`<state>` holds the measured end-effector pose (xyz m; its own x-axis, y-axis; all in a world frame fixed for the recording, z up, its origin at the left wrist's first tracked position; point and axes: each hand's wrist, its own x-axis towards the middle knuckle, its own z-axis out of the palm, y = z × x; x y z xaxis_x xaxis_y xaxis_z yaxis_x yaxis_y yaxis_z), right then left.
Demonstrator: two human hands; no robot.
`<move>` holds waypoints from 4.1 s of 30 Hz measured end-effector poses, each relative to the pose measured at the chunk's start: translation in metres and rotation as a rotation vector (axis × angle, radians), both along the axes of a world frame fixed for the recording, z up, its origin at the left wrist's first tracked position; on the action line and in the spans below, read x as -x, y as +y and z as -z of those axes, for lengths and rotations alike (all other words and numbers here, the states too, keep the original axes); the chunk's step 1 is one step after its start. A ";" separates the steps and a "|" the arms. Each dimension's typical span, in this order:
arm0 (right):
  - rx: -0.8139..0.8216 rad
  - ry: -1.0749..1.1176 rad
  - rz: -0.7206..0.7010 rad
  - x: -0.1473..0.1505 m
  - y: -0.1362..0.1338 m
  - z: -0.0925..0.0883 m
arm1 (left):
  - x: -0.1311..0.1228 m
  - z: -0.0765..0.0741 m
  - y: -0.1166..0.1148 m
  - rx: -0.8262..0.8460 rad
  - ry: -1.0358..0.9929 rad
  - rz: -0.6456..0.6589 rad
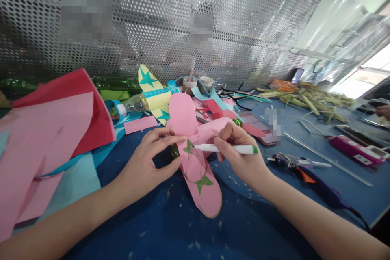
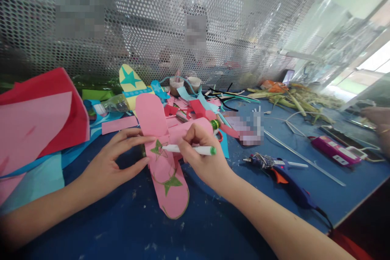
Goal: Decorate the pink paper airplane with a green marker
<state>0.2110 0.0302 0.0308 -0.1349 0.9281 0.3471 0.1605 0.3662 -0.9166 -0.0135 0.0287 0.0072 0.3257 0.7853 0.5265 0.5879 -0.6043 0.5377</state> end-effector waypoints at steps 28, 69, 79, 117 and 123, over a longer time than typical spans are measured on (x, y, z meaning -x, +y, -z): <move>-0.024 0.000 -0.007 0.001 -0.001 0.001 | 0.000 0.000 0.000 -0.018 0.016 0.004; -0.006 0.012 0.013 0.000 0.000 -0.002 | 0.000 -0.002 0.000 0.023 0.019 -0.007; 0.000 0.001 0.013 0.000 0.000 -0.002 | 0.000 -0.003 -0.001 0.015 0.021 -0.004; -0.010 0.000 0.018 0.001 0.000 -0.004 | 0.001 0.000 0.000 0.011 0.022 -0.020; 0.014 0.006 -0.007 0.000 -0.002 -0.002 | 0.000 -0.001 -0.001 0.010 0.013 -0.020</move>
